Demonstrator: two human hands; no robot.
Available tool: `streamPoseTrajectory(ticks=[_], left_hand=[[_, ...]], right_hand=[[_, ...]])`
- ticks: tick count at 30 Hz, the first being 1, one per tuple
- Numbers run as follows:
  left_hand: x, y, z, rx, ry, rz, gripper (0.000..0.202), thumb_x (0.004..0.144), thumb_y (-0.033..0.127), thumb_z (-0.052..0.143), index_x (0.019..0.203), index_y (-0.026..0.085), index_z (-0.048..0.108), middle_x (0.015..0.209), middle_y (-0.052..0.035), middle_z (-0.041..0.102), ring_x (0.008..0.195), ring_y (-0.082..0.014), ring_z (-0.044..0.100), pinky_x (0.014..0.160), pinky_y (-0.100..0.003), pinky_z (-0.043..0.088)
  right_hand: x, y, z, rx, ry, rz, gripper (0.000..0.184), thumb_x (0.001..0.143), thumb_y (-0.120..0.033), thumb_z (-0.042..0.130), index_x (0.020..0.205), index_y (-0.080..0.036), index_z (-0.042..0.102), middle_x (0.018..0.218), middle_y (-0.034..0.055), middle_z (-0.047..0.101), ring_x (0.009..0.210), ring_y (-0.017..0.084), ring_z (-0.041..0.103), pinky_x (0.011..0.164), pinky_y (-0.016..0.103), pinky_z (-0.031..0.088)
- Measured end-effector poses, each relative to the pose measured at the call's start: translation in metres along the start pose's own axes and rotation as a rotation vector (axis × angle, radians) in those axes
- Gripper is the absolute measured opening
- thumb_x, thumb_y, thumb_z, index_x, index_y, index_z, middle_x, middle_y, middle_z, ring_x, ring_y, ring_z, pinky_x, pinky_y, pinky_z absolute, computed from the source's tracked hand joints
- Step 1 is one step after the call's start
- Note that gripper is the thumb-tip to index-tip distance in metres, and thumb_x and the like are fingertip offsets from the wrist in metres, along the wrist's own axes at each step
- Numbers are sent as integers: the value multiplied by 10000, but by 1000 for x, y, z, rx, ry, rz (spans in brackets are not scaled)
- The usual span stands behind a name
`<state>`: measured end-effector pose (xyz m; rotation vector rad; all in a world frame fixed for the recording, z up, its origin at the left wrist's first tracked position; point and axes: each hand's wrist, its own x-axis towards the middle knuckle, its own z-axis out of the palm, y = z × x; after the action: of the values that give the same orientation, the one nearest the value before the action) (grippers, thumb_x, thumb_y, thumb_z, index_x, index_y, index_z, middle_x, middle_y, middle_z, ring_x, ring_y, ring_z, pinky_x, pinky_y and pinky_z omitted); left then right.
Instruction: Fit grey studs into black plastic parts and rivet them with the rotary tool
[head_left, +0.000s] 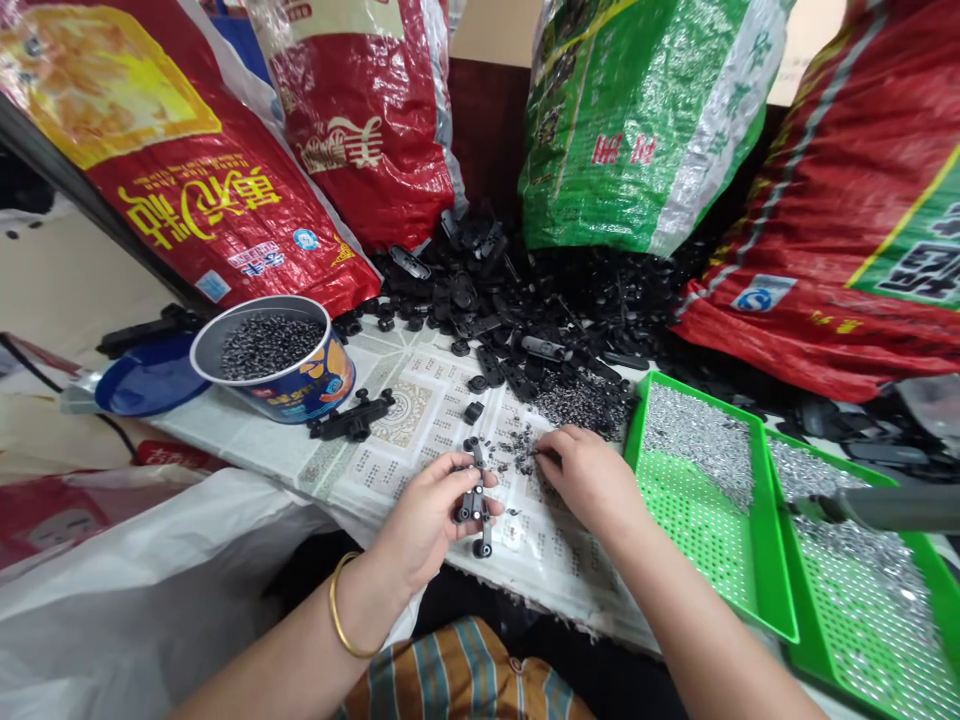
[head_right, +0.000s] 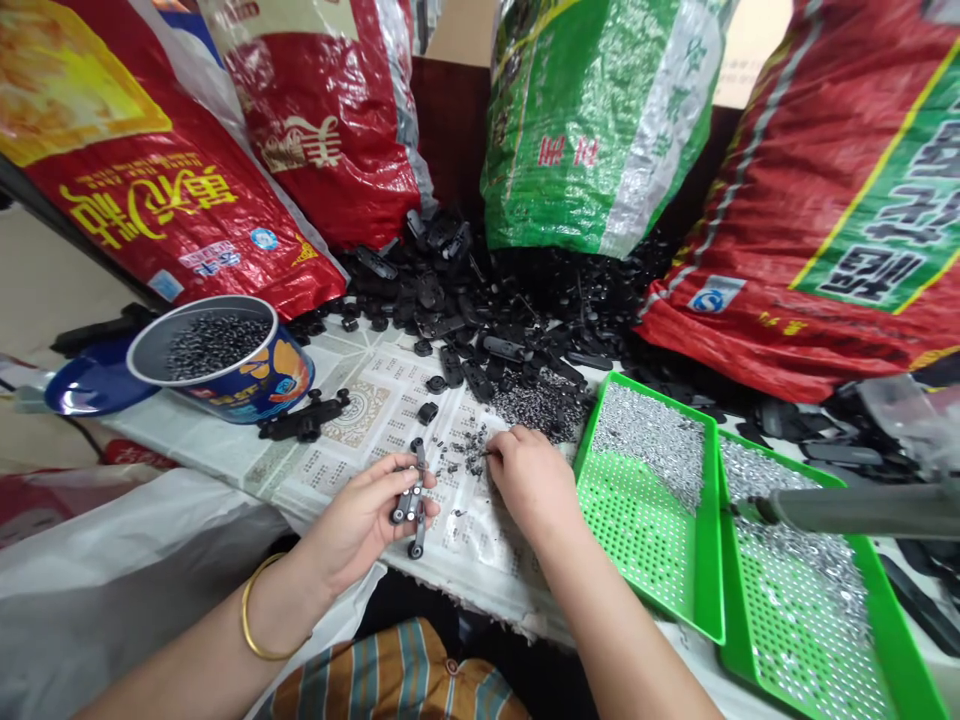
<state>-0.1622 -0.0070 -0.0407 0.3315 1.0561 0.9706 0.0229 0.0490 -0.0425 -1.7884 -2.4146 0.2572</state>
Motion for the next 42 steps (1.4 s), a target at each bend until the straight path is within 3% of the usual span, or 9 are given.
streamPoseTrajectory(ticks=[3,8,16,21,24,29,35,39,42], left_hand=[[0,-1,-2,7,-6,12,148,757,200,562,868,168,471,838,-36,587,651,-150,616,570,-253,484],[3,-2,0,36,-14,18,151,760,205,565,878,175,476,861,-28,584,645,-136,606,569,-246,466],[9,-2,23,43,-70,32,203,747,192,605,897,170,471,950,-61,611,640,-110,591,619,-250,458],[16,-8,35,64,-76,48,224,728,207,634,884,169,478,808,-30,605,635,-107,582,623,-245,444],[20,-10,40,100,-45,56,209,723,178,616,877,178,475,726,-2,589,606,-100,571,603,-240,430],[24,-11,39,154,0,84,234,704,201,625,880,187,473,695,9,584,581,-94,555,578,-230,409],[22,-15,36,154,-9,114,261,668,197,638,866,181,468,626,11,581,567,-106,550,547,-214,400],[24,-18,34,171,-6,160,285,651,208,659,856,179,463,646,15,582,538,-101,544,548,-223,410],[28,-19,31,257,2,224,255,674,222,644,860,177,476,667,8,586,536,-103,545,552,-232,413]], right_hand=[[-3,1,-1,55,32,92,123,765,-239,512,821,-209,617,821,33,659,751,196,601,637,284,406],[-11,3,-5,338,110,211,69,737,-248,558,779,-236,613,726,-19,665,653,152,604,604,254,404],[-22,-4,-7,332,283,56,37,759,-246,574,751,-222,601,750,-12,640,668,132,589,616,244,425],[-30,-11,-5,279,385,-132,76,816,-201,520,793,-210,592,801,-1,634,745,114,583,675,221,434],[-32,-12,-2,238,404,-134,94,822,-209,512,807,-210,605,806,3,642,749,122,584,677,230,436],[-34,-13,-5,354,349,151,241,817,-281,499,1034,-233,593,901,28,657,737,155,604,670,283,458],[-33,-22,-10,874,47,311,222,750,-386,570,823,-183,622,737,33,654,664,160,595,647,286,463],[-32,-20,-9,1022,59,383,244,731,-405,578,732,-162,591,662,28,608,601,143,541,577,268,446],[-32,-18,-8,915,105,352,253,742,-375,565,876,-169,623,735,40,626,611,140,540,586,276,446]])
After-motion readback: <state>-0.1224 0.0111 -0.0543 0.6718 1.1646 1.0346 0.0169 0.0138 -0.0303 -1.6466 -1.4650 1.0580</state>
